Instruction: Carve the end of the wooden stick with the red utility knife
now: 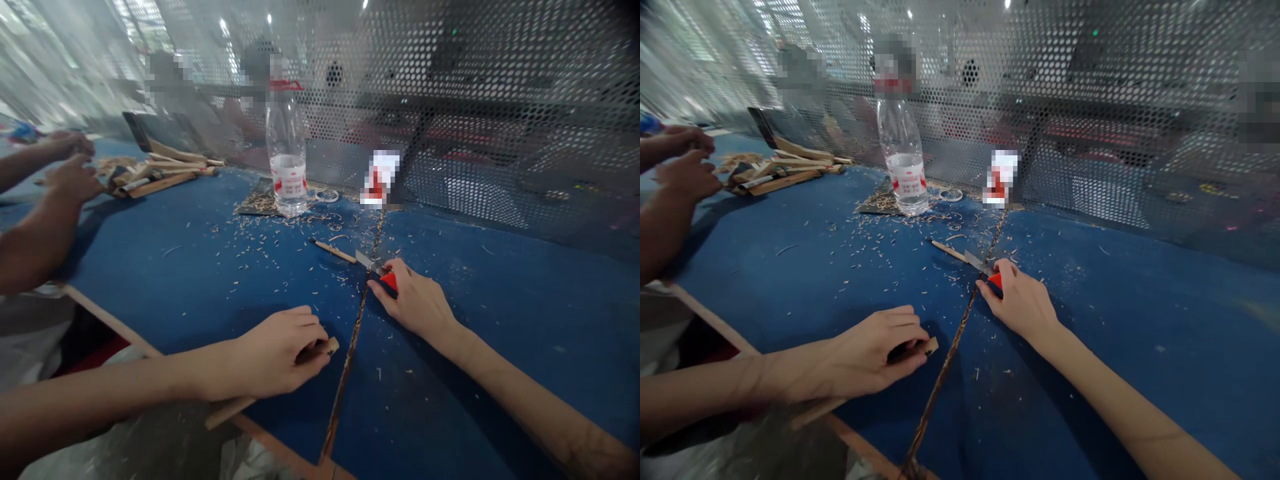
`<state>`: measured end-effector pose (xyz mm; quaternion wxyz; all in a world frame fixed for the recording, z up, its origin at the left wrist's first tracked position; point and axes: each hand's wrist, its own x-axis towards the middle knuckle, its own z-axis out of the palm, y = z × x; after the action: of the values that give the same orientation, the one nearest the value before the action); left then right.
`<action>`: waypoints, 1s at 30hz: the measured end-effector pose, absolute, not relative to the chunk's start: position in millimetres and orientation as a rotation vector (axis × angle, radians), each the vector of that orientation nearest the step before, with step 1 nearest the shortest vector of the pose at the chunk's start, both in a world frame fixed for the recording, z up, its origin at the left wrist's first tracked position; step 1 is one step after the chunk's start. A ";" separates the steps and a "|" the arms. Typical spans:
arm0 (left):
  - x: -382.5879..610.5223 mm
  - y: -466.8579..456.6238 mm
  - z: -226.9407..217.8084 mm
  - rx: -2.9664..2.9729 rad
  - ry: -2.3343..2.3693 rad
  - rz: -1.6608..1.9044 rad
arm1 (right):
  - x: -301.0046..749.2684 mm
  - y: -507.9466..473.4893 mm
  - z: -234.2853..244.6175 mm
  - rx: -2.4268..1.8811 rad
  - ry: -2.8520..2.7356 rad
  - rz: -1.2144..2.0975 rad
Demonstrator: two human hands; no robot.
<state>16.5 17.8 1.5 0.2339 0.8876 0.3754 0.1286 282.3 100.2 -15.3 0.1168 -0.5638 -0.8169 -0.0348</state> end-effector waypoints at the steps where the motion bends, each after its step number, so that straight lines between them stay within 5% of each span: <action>1: 15.0 19.3 1.6 2.470 1.050 0.363 | 282.4 99.7 -15.5 -1.642 -2.383 -0.113; 15: 1.9 7.1 21.3 2.734 1.172 0.032 | 280.5 98.1 -20.1 -1.654 -2.449 -0.197; 22: 9.5 4.4 17.9 2.801 1.113 -0.351 | 276.5 83.7 -10.9 -1.507 -2.355 0.527; 26: 13.6 0.6 11.5 2.705 1.117 -0.121 | 269.0 62.5 -3.9 -1.316 -2.318 0.928; 30: 13.7 1.7 15.1 2.633 1.110 0.111 | 263.4 45.7 -2.0 -1.112 -2.476 0.951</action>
<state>13.7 1.7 15.1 0.1405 0.9116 0.3844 0.0385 263.4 45.7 -2.0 0.1322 -0.3832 -0.8533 0.3278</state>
